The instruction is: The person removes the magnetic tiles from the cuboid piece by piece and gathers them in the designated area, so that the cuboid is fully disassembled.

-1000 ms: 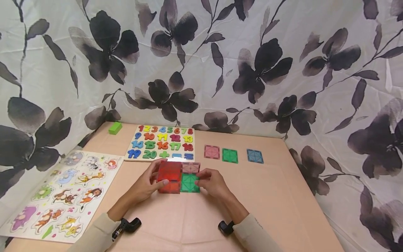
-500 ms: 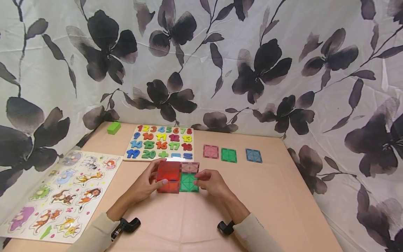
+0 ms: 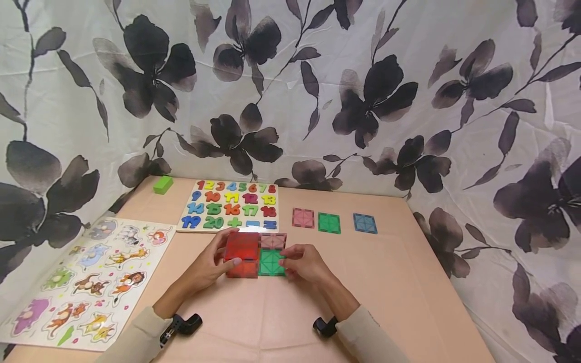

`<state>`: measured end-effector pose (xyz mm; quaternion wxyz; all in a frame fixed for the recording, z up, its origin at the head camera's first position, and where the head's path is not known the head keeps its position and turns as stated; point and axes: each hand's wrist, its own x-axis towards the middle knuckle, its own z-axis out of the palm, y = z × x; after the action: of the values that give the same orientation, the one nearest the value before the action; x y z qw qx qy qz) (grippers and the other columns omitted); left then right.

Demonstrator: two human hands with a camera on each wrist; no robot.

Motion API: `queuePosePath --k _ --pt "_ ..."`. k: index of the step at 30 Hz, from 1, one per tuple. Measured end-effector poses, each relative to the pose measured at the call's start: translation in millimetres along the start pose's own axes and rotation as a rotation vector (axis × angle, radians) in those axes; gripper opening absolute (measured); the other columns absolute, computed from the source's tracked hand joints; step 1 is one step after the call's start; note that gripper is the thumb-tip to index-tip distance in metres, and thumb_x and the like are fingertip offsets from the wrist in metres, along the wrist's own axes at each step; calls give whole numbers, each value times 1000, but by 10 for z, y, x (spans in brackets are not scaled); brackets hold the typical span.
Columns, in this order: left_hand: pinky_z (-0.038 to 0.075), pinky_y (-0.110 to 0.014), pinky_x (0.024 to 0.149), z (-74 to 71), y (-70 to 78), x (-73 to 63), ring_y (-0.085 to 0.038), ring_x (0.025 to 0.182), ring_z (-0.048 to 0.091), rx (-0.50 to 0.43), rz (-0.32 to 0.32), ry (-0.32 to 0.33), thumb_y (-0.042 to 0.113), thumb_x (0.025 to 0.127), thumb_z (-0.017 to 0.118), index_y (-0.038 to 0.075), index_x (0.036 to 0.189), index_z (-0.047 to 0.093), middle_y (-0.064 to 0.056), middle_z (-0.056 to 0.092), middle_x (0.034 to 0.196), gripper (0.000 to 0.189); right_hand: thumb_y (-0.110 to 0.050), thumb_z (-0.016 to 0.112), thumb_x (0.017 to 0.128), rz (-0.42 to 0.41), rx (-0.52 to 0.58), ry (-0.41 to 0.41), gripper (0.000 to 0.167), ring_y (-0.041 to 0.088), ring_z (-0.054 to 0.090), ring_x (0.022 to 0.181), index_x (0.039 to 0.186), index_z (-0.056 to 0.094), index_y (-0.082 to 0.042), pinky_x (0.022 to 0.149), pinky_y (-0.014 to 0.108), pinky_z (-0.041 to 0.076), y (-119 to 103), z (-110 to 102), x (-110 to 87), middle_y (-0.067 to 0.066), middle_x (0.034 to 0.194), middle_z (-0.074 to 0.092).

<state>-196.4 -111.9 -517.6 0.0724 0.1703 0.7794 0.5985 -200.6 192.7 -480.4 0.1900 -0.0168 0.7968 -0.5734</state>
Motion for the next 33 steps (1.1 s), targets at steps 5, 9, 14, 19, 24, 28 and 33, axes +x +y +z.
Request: queuePosePath --k 5,9,14,19,24,28,33 --pt "60 -40 105 -1 11 -7 -38 140 56 0 2 3 33 101 75 29 163 29 -14 47 160 77 -14 77 97 -5 -28 1 29 22 68 76 123 72 -1 68 30 63 41 2 -11 15 103 75" --pt "59 -43 107 -2 24 -7 -39 140 56 -3 3 7 33 101 75 31 163 30 -14 47 159 76 -13 79 95 -41 -97 53 27 22 65 81 121 74 -6 66 29 60 69 38 17 12 111 73" --pt "58 -44 108 11 15 0 -39 141 56 -5 -9 5 33 101 75 31 162 30 -12 46 160 76 -12 83 92 -112 -204 156 27 22 62 90 118 78 -11 67 28 58 55 102 48 11 136 63" --pt "59 -42 107 11 -1 -1 -36 138 58 12 -7 16 34 100 76 32 162 30 -11 48 159 77 -13 84 91 -131 -223 178 34 24 60 101 125 76 -13 73 27 59 20 146 65 11 134 63" --pt "58 -45 108 13 6 -2 -37 139 58 14 -4 16 34 100 76 31 162 30 -12 48 159 77 -13 85 91 -119 -208 173 40 24 59 97 129 73 -16 67 27 56 24 136 63 11 128 66" --pt "57 -49 110 8 8 -8 -38 140 57 14 -6 18 34 100 76 31 162 30 -12 48 159 77 -13 85 91 -122 -194 163 38 23 60 92 127 73 -15 66 29 55 30 122 63 12 126 67" --pt "56 -51 111 3 -6 -9 -40 142 56 15 -16 20 35 100 77 32 162 30 -13 46 161 78 -13 85 91 -118 -186 161 34 22 61 88 123 74 -14 65 29 55 29 121 41 14 121 67"
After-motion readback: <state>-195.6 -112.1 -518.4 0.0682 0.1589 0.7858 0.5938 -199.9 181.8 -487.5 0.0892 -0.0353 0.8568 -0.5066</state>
